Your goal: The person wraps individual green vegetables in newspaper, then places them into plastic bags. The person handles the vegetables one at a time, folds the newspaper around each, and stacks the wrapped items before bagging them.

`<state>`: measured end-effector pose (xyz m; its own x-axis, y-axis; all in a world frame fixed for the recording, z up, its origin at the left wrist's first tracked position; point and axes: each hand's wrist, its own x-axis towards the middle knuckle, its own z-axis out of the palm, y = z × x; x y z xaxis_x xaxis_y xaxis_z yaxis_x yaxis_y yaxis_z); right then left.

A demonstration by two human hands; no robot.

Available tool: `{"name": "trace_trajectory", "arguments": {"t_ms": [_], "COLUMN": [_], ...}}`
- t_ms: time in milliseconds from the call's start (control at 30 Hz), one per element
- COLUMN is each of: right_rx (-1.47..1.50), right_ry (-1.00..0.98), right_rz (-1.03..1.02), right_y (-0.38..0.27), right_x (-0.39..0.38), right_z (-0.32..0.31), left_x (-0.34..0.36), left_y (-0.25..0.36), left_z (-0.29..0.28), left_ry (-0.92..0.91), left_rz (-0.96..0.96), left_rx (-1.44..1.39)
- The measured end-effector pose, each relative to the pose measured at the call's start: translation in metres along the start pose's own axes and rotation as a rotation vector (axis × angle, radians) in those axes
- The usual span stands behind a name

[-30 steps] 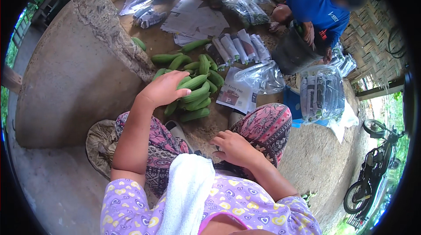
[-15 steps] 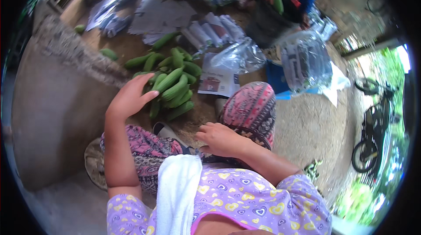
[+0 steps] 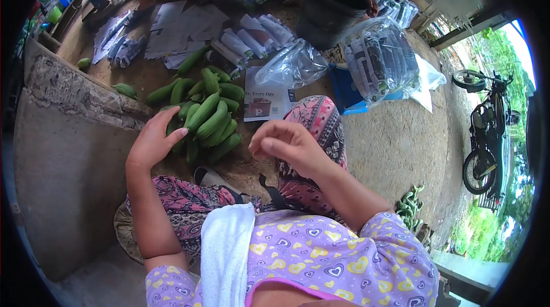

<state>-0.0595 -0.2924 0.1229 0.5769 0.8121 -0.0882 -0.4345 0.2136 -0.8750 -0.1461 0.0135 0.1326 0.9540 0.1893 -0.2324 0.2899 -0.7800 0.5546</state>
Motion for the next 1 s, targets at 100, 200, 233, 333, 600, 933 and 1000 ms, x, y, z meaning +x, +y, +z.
{"name": "trace_trajectory", "arguments": {"t_ms": [100, 200, 233, 333, 600, 933, 1000], "right_rx": [-0.046, -0.141, -0.158, -0.164, -0.119, -0.185, -0.232], "right_ry": [-0.001, -0.089, -0.084, -0.058, 0.032, 0.097, 0.173], "right_rz": [0.008, 0.027, 0.068, 0.083, 0.073, -0.152, -0.27], "right_y": [0.01, 0.021, 0.021, 0.021, 0.014, -0.026, -0.051], "right_x": [-0.001, -0.001, -0.002, 0.0, 0.0, 0.016, 0.033], "right_z": [-0.006, -0.004, -0.002, 0.002, -0.002, -0.027, -0.046], "left_x": [0.001, 0.001, -0.001, -0.004, -0.005, -0.013, -0.014], "left_y": [0.007, 0.01, 0.009, 0.006, -0.011, -0.02, -0.022], "left_z": [0.0, 0.004, 0.004, 0.003, 0.009, 0.011, 0.01], "left_ry": [-0.007, -0.003, 0.003, 0.015, 0.079, 0.106, 0.109], "left_rz": [-0.006, -0.005, -0.009, 0.006, 0.12, 0.084, 0.079], "left_rx": [-0.008, -0.018, -0.018, -0.022, 0.026, 0.047, 0.026]}}
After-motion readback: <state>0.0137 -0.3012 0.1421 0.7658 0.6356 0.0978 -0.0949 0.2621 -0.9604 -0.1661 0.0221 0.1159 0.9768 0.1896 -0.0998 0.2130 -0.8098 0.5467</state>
